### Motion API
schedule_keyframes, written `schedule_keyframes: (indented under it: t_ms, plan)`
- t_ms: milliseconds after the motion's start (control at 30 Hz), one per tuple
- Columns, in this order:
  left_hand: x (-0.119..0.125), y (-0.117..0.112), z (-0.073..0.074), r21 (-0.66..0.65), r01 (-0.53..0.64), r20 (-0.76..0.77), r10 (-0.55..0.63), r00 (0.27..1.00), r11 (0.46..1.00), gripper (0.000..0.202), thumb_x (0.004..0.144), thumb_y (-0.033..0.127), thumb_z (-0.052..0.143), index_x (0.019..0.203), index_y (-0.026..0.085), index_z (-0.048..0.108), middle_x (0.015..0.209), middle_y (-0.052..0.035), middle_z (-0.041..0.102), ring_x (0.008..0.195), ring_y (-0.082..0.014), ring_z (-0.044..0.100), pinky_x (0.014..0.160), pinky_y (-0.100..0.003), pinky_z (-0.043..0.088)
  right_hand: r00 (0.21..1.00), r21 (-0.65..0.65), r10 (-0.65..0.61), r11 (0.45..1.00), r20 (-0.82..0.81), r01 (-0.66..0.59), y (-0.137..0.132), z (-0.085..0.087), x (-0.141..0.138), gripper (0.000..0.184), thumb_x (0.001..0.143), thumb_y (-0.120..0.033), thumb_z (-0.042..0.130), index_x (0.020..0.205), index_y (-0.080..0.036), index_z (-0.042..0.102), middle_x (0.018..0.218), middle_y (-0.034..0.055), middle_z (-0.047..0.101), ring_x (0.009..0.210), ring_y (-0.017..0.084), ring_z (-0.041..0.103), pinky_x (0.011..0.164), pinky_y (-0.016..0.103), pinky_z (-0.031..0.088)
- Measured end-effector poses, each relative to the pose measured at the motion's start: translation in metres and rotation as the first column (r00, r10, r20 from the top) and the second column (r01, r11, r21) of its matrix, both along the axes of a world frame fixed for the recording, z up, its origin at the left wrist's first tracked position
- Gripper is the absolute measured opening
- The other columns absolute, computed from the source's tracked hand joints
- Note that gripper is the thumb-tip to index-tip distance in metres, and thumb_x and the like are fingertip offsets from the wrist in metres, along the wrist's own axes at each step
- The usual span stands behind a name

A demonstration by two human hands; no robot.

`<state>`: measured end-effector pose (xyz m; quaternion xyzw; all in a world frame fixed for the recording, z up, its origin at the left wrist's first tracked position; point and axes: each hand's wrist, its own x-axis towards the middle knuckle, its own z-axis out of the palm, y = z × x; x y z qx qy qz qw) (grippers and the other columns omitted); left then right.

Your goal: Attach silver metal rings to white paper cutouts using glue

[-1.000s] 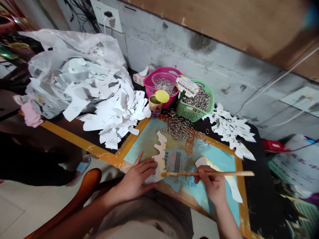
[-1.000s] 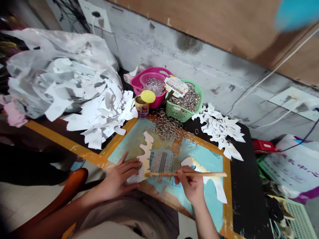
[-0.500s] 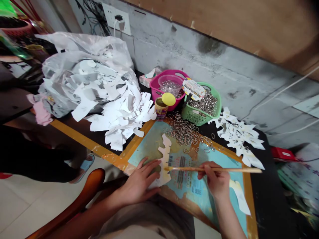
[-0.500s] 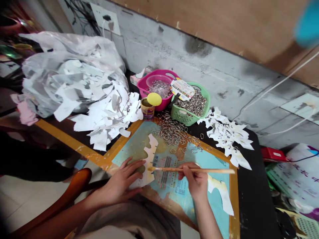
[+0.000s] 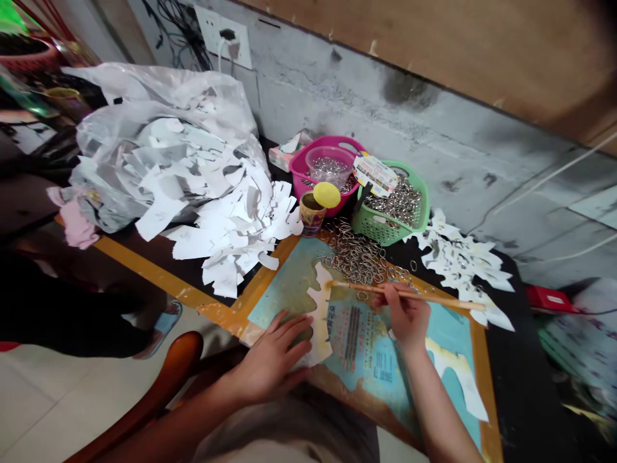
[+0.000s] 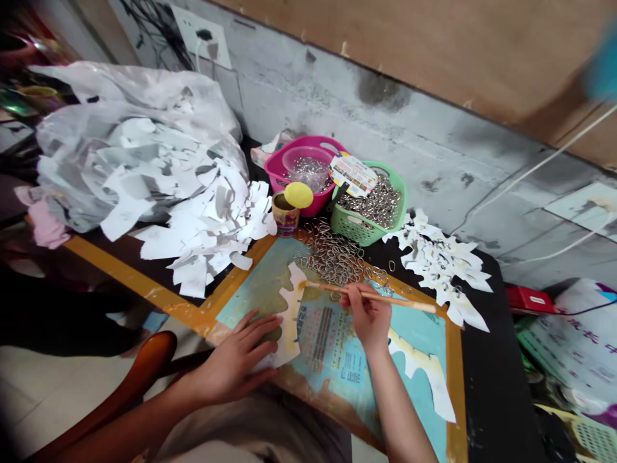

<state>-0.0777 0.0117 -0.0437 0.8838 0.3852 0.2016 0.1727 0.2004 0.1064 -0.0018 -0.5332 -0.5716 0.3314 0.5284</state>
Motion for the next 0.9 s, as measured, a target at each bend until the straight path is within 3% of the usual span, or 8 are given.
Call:
schedule_keyframes:
  t_ms: [67, 133, 200, 267, 433, 567, 700, 900]
  plan:
    - [-0.001, 0.001, 0.006, -0.021, 0.009, 0.002, -0.009, 1.0, 1.0, 0.026, 0.092, 0.028, 0.06, 0.115, 0.017, 0.058, 0.143, -0.0223, 0.054, 0.137, -0.0382, 0.047, 0.115, -0.068, 0.031, 1.0, 0.03, -0.008, 1.0, -0.003, 0.008, 0.002, -0.001, -0.003, 0.022, 0.092, -0.04, 0.066, 0.087, -0.02, 0.073, 0.071, 0.0034, 0.072, 0.054, 0.018, 0.069, 0.051, 0.029, 0.06]
    - [-0.002, 0.007, 0.013, -0.043, -0.01, 0.034, 0.012, 0.999, 0.999, 0.03, 0.094, 0.027, 0.059, 0.122, 0.017, 0.055, 0.136, -0.0191, 0.059, 0.13, -0.0342, 0.053, 0.112, -0.06, 0.04, 1.0, 0.031, 0.021, 0.999, -0.016, -0.02, 0.001, -0.004, -0.003, 0.018, 0.092, -0.037, 0.067, 0.091, -0.021, 0.074, 0.075, 0.0034, 0.073, 0.056, 0.018, 0.07, 0.052, 0.029, 0.061]
    - [-0.002, 0.021, 0.021, -0.039, -0.072, 0.089, 0.075, 0.993, 0.997, 0.026, 0.097, 0.023, 0.054, 0.123, 0.017, 0.054, 0.128, -0.0156, 0.063, 0.122, -0.0288, 0.059, 0.105, -0.048, 0.05, 0.998, 0.012, 0.066, 0.998, -0.016, -0.066, -0.002, -0.007, -0.001, 0.014, 0.092, -0.034, 0.067, 0.098, -0.023, 0.074, 0.079, 0.0032, 0.073, 0.059, 0.018, 0.072, 0.055, 0.029, 0.062]
    - [0.002, 0.042, 0.024, -0.003, -0.133, 0.119, 0.132, 0.984, 0.991, 0.021, 0.099, 0.018, 0.048, 0.119, 0.017, 0.055, 0.129, -0.015, 0.063, 0.121, -0.0265, 0.059, 0.102, -0.043, 0.051, 0.993, 0.008, 0.117, 0.993, 0.016, -0.117, -0.007, -0.01, 0.004, 0.014, 0.092, -0.03, 0.067, 0.104, -0.024, 0.074, 0.081, 0.0033, 0.074, 0.064, 0.018, 0.073, 0.058, 0.029, 0.062]
    - [0.016, 0.093, 0.012, 0.024, -0.162, -0.047, 0.163, 0.985, 0.986, 0.028, 0.096, 0.015, 0.051, 0.124, 0.016, 0.052, 0.146, -0.0171, 0.054, 0.142, -0.0316, 0.043, 0.119, -0.063, 0.024, 0.954, 0.068, 0.223, 0.968, 0.202, -0.241, -0.014, -0.005, 0.013, 0.013, 0.093, -0.027, 0.064, 0.097, -0.024, 0.076, 0.089, 0.0065, 0.074, 0.073, 0.021, 0.072, 0.065, 0.033, 0.061]
    - [0.018, 0.102, 0.0, -0.021, -0.222, -0.075, 0.22, 0.973, 0.975, 0.048, 0.096, 0.025, 0.057, 0.14, 0.016, 0.04, 0.145, -0.0176, 0.056, 0.147, -0.034, 0.036, 0.117, -0.074, 0.0, 0.939, 0.057, 0.21, 0.971, 0.274, -0.233, -0.011, 0.0, 0.011, 0.015, 0.094, -0.027, 0.061, 0.094, -0.024, 0.076, 0.087, 0.0059, 0.075, 0.073, 0.021, 0.072, 0.066, 0.033, 0.06]
    - [0.014, 0.101, -0.004, -0.06, -0.224, -0.037, 0.222, 0.974, 0.973, 0.055, 0.096, 0.029, 0.058, 0.145, 0.017, 0.035, 0.145, -0.0176, 0.056, 0.146, -0.0353, 0.037, 0.116, -0.075, -0.002, 0.947, 0.1, 0.158, 0.976, 0.281, -0.192, -0.004, 0.001, 0.005, 0.013, 0.092, -0.026, 0.063, 0.093, -0.025, 0.076, 0.09, 0.0067, 0.077, 0.081, 0.023, 0.073, 0.069, 0.034, 0.061]
    - [0.01, 0.102, -0.003, -0.093, -0.207, -0.007, 0.207, 0.978, 0.974, 0.054, 0.096, 0.03, 0.055, 0.145, 0.018, 0.035, 0.143, -0.0158, 0.059, 0.146, -0.0355, 0.037, 0.116, -0.074, -0.005, 0.897, 0.132, 0.259, 0.937, 0.359, -0.324, 0.001, 0.01, 0.015, 0.015, 0.088, -0.017, 0.066, 0.09, -0.025, 0.078, 0.086, 0.0053, 0.077, 0.081, 0.022, 0.074, 0.071, 0.032, 0.061]
